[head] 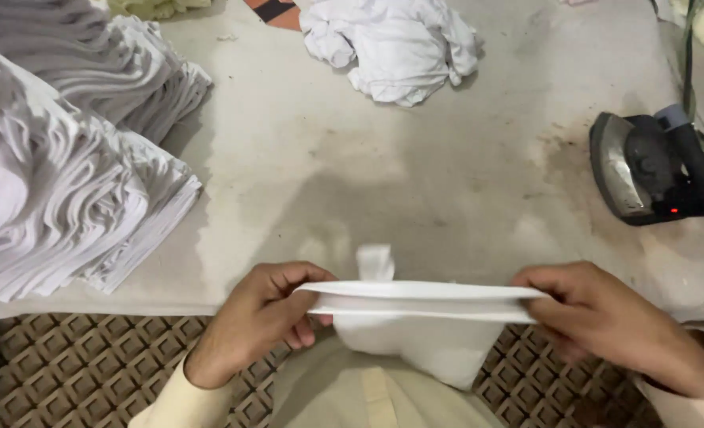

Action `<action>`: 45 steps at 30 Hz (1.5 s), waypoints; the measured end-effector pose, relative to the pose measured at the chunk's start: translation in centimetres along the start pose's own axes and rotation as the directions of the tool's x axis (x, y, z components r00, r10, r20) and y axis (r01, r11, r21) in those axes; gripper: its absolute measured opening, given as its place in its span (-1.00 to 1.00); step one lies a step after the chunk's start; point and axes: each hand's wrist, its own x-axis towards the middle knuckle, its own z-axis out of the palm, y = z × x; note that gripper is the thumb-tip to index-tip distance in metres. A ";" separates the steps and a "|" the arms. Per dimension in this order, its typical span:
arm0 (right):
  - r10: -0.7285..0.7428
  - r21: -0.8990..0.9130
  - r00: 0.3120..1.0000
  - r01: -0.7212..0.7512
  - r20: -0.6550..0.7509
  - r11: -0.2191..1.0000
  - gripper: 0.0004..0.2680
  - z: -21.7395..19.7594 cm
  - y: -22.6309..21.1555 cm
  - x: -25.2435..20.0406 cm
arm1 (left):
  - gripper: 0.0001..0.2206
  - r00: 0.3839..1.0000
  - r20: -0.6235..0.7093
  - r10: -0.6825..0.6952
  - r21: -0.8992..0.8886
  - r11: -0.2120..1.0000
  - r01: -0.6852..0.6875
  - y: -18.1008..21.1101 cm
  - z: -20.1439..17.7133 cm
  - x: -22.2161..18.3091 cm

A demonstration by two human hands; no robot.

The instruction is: Ironing and folding white baby onesies on a flat work surface in a factory setting.

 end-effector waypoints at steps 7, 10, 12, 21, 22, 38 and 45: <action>-0.406 -0.132 0.719 0.407 -0.564 0.904 -0.80 -2.6 -6.7 -0.6 | -0.71 0.741 -0.319 0.591 0.247 0.807 -0.537 7.0 2.1 3.4; -0.596 -0.310 0.489 0.546 -0.637 0.779 -0.81 -3.8 -6.1 0.4 | -0.71 0.590 -0.401 0.701 0.319 0.711 -0.627 9.0 4.4 3.4; -0.619 -0.291 0.479 0.592 -0.622 0.751 -0.78 -3.7 -4.8 3.3 | -0.72 0.567 -0.426 0.705 0.354 0.706 -0.613 8.3 5.6 4.8; -0.501 -0.336 0.831 0.412 -0.242 0.847 -0.71 2.3 9.8 12.9 | -0.71 0.892 -0.342 0.296 0.532 0.844 -0.076 -3.8 10.1 9.8; -0.417 -0.315 0.907 0.377 -0.066 0.871 -0.66 1.7 9.8 12.5 | -0.62 0.969 -0.205 0.137 0.617 0.786 0.020 -3.9 9.5 9.7; -0.456 -0.210 0.721 0.410 -0.522 0.888 -0.70 -16.1 8.8 29.6 | -0.58 0.879 -0.438 0.187 0.771 0.581 0.261 4.8 -6.2 20.7; -0.951 -0.860 0.293 0.454 -0.103 0.233 -0.96 -3.3 1.6 26.2 | -0.51 0.820 -0.562 0.109 0.289 0.955 0.071 -4.0 -3.1 17.8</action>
